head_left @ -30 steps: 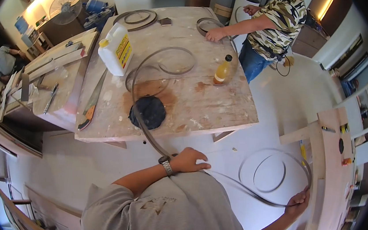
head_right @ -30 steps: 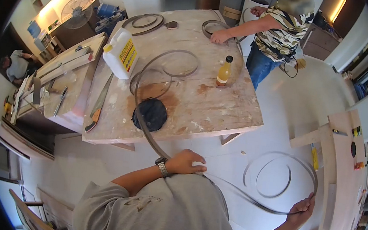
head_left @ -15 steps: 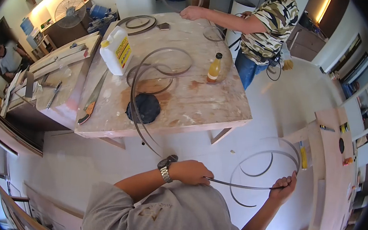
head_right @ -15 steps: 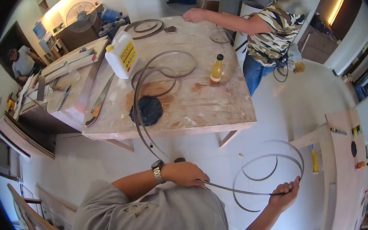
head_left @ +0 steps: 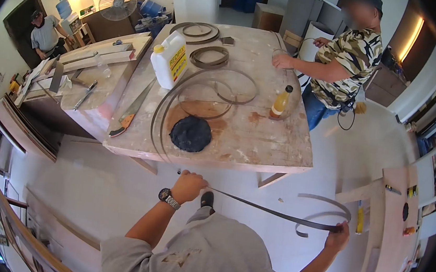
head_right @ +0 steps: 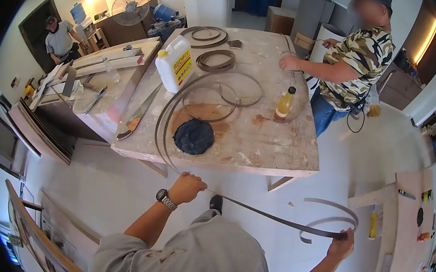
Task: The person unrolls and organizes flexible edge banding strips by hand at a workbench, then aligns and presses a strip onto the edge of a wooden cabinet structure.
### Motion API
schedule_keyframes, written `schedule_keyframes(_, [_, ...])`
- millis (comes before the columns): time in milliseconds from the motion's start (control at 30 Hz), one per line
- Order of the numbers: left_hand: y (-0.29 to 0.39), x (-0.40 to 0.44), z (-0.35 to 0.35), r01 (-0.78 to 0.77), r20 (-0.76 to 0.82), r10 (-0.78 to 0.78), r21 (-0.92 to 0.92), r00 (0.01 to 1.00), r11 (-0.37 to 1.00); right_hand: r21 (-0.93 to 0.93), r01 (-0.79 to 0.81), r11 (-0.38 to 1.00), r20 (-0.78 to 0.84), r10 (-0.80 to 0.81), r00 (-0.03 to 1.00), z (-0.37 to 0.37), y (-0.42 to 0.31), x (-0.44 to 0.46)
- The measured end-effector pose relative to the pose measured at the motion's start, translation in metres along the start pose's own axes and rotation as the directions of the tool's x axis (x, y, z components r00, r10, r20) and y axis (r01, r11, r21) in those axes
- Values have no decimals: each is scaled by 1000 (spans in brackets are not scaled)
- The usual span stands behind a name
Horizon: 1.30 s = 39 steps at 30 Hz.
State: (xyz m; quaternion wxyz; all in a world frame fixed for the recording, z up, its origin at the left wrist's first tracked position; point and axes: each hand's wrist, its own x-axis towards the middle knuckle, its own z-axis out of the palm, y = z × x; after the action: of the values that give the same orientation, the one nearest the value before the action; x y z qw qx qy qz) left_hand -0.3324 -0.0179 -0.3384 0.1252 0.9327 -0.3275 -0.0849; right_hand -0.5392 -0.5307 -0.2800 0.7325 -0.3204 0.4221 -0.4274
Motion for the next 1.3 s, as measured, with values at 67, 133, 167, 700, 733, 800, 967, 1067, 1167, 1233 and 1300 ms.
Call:
schedule_keyframes(67, [-16,5,17,48,-38,-48,0,998,999,-12,30,999,43,-29,999,8,3,20])
schedule_keyframes(133, [-29,1,21,100,-84,-102,-36,991,994,-94,66,993,151,-51,987,26,-10,25])
schedule_keyframes(167, [-35,1,19,116,-114,-123,-73,986,991,-112,86,990,163,-67,984,34,-18,30])
schedule_keyframes(700, [-50,44,-13,-101,-105,71,-319,992,942,-404,510,759,499,-285,819,169,-76,-50])
schedule_keyframes(733, [-50,49,-15,-119,-134,80,-313,988,942,-440,529,726,543,-254,800,178,-75,-54])
schedule_keyframes(800, [-47,57,-19,-159,-191,103,-304,976,940,-505,571,647,621,-187,761,195,-72,-65])
schedule_keyframes(967, [-40,76,-17,-152,-204,88,-323,975,934,-447,670,593,802,-66,594,239,-52,-54])
schedule_keyframes(1067, [-31,87,-13,-139,-227,73,-290,971,947,-462,729,506,852,23,524,277,-38,-56])
schedule_keyframes(1167, [-22,99,2,-89,-251,20,-264,968,960,-287,844,452,958,130,256,317,-20,-51])
schedule_keyframes(1233, [-15,105,12,-28,-254,-33,-232,967,972,-119,882,455,988,145,59,341,-3,-49])
schedule_keyframes(1300, [-5,107,20,44,-242,-87,-180,966,983,-9,900,437,980,183,-80,363,15,-54])
